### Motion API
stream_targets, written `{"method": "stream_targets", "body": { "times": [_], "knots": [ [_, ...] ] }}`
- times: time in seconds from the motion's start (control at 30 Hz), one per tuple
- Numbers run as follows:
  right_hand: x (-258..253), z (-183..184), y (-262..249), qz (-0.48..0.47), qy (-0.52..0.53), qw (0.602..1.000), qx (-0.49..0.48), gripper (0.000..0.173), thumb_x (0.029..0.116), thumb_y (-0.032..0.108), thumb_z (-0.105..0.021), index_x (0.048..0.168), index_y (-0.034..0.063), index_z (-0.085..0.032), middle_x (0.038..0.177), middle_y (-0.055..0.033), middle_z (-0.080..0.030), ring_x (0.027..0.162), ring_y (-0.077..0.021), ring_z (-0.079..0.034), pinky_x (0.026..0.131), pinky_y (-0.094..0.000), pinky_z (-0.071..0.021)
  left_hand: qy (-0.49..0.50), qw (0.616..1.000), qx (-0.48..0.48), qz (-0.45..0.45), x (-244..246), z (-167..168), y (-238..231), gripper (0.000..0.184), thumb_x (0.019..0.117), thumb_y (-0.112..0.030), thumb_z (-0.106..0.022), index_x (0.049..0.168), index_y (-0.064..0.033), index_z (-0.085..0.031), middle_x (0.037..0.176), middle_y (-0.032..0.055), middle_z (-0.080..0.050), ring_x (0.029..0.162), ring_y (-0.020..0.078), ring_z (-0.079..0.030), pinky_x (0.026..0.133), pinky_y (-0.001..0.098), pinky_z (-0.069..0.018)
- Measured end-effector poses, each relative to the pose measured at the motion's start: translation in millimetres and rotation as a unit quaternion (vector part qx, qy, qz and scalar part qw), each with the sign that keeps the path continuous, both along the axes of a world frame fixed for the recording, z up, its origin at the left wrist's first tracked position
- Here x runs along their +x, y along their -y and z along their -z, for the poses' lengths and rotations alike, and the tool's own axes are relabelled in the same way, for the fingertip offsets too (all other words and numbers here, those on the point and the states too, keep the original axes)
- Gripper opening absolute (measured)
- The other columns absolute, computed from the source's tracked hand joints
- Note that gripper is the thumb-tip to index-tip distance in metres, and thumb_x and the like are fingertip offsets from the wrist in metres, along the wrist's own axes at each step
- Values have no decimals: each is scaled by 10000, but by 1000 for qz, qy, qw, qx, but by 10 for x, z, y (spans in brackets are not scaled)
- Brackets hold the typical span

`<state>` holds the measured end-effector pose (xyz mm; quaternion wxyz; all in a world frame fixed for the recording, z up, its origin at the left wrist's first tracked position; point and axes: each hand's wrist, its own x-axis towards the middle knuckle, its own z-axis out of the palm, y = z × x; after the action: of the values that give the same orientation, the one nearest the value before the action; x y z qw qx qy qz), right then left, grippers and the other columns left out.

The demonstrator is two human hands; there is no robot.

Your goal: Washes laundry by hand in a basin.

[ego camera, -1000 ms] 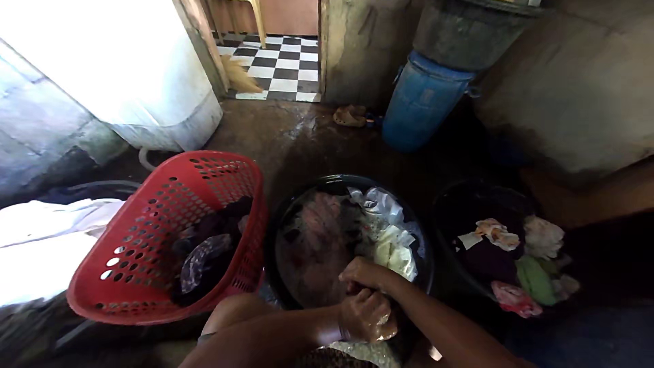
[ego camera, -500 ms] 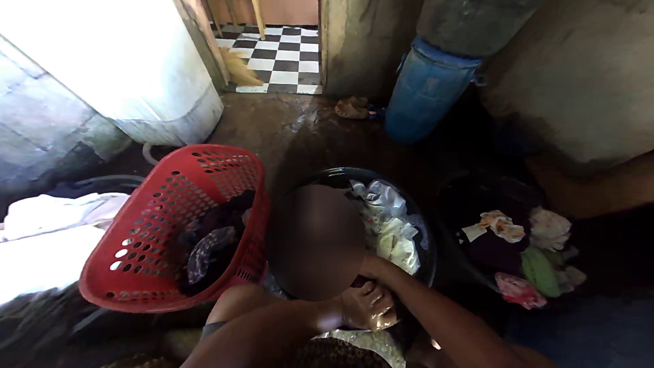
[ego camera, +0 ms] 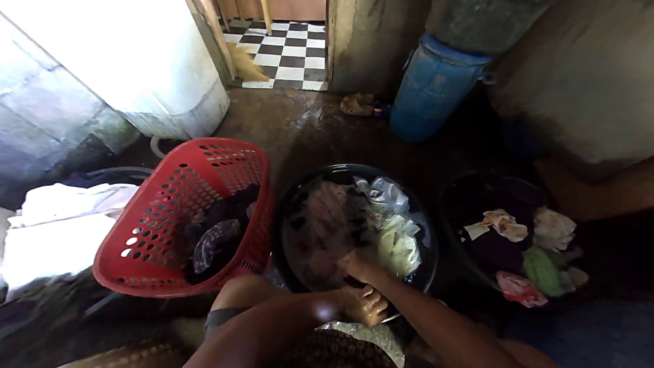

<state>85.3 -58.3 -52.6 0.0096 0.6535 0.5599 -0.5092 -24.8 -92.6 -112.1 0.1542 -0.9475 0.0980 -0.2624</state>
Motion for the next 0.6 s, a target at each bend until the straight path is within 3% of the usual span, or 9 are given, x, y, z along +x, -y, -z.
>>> {"method": "stream_targets", "body": {
  "times": [0.13,0.2,0.27,0.3,0.4,0.5,0.6],
  "knots": [
    [105,-74,-68,151,-86,984,26,495,1099,355,-481,1145,-104,-662,1104,-225,-681,981,-255,-646,947,-442,-498,-79,990,-111,26,19,-312,-156,117,963,-125,-624,951,-110,-740,996,106,-736,962,292,-722,809,432,-592],
    [200,-364,-146,194,-161,967,38,544,1119,395,-393,1210,-90,-623,1137,-209,-652,998,-225,-620,944,-405,-493,-88,986,-145,-7,21,-647,-306,112,940,-106,-665,992,-80,-761,999,138,-740,954,311,-730,829,450,-598],
    [292,-542,-206,218,-235,943,85,515,1128,376,-341,1250,-49,-604,1151,-163,-639,1007,-173,-609,924,-354,-503,-84,979,-169,-79,-82,-983,-505,168,930,-55,-669,1077,-37,-749,1034,191,-720,957,355,-720,825,478,-598],
    [346,-591,-231,238,-258,930,106,491,1122,374,-357,1313,-11,-595,1214,-150,-646,1074,-177,-622,956,-365,-515,-66,977,-162,-122,-166,-1143,-644,183,930,-42,-655,1092,-27,-739,1052,203,-715,960,366,-719,818,482,-603],
    [563,-685,-308,311,-235,909,147,495,1106,399,-423,1407,31,-563,1398,-167,-598,1250,-291,-569,1015,-491,-461,11,957,-151,-247,-523,-1624,-1112,141,938,-45,-637,1034,-9,-733,1033,225,-696,946,401,-705,792,519,-598],
    [852,-571,-369,368,-217,888,173,535,1099,464,-400,1382,43,-570,1356,-146,-616,1200,-295,-602,958,-516,-491,88,911,-147,-376,-1058,-2100,-1508,201,940,-74,-595,1055,38,-717,1077,293,-681,968,478,-691,788,599,-573],
    [978,-495,-381,412,-193,874,171,506,1100,447,-425,1313,23,-600,1247,-157,-642,1101,-281,-623,900,-505,-497,70,840,-162,-513,-1551,-2434,-1764,264,988,-100,-577,1169,65,-676,1180,351,-631,1084,567,-627,854,692,-508]
  ]
}}
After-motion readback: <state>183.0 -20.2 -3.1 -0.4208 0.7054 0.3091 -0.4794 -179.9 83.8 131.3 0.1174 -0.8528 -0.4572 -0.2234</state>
